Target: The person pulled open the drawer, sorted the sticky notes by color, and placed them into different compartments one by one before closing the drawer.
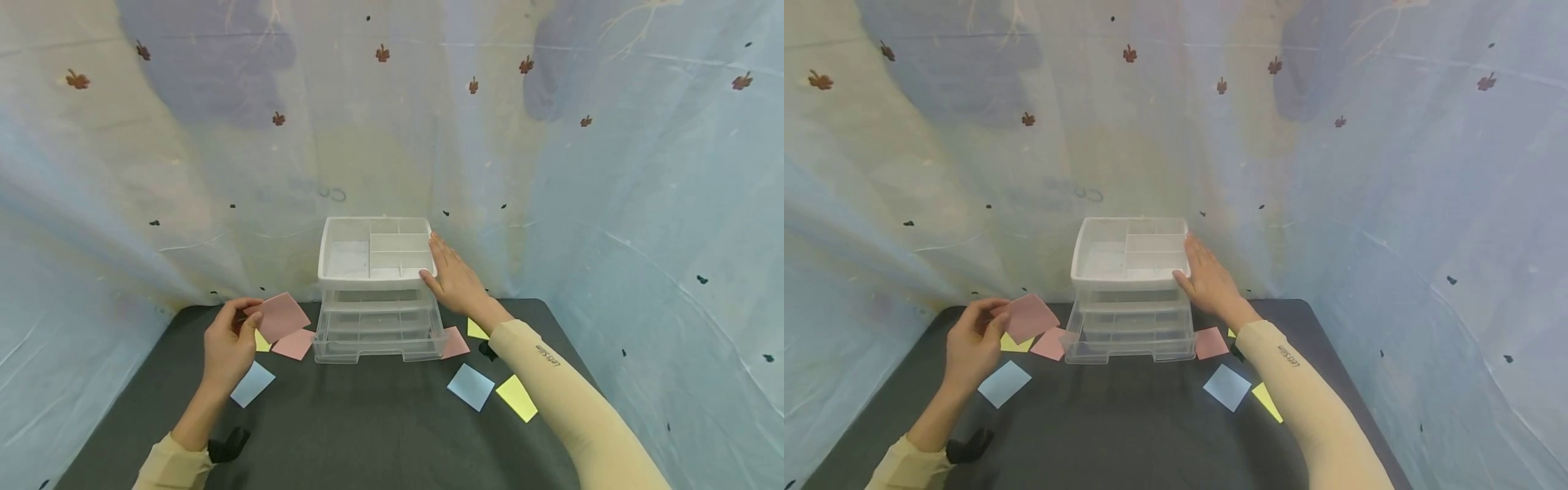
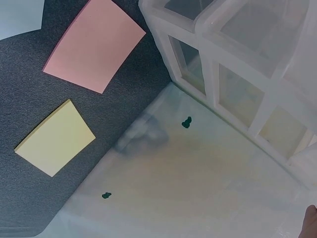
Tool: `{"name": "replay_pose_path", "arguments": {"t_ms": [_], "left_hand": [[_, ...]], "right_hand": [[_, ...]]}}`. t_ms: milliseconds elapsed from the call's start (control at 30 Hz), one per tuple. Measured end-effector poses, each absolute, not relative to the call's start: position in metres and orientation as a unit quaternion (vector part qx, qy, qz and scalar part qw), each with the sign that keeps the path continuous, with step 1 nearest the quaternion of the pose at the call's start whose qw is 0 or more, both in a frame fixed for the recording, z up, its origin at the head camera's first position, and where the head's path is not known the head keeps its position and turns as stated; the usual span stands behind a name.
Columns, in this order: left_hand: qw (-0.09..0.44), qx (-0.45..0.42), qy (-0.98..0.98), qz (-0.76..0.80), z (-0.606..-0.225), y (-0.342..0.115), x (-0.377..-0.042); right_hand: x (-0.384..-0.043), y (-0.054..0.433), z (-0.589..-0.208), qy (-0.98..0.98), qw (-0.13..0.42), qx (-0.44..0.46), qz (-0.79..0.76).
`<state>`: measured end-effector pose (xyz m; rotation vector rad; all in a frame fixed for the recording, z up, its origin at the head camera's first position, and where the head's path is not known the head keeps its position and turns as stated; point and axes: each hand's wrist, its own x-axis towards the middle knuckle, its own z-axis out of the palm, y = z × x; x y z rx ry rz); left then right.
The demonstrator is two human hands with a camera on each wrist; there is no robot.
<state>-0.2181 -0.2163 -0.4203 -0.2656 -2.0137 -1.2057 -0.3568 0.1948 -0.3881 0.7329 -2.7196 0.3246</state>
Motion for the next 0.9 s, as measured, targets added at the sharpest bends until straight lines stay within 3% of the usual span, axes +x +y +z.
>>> {"name": "replay_pose_path", "arguments": {"t_ms": [567, 900], "left_hand": [[0.384, -0.176, -0.736, -0.530, -0.391, -0.172, -0.241], [0.349, -0.206, -0.719, -0.564, -0.380, -0.136, -0.249]], "right_hand": [[-0.357, 0.194, -0.389, -0.951, 0.149, 0.249, 0.107], [-0.359, 0.195, -0.391, -0.948, 0.160, 0.255, 0.104]]}}
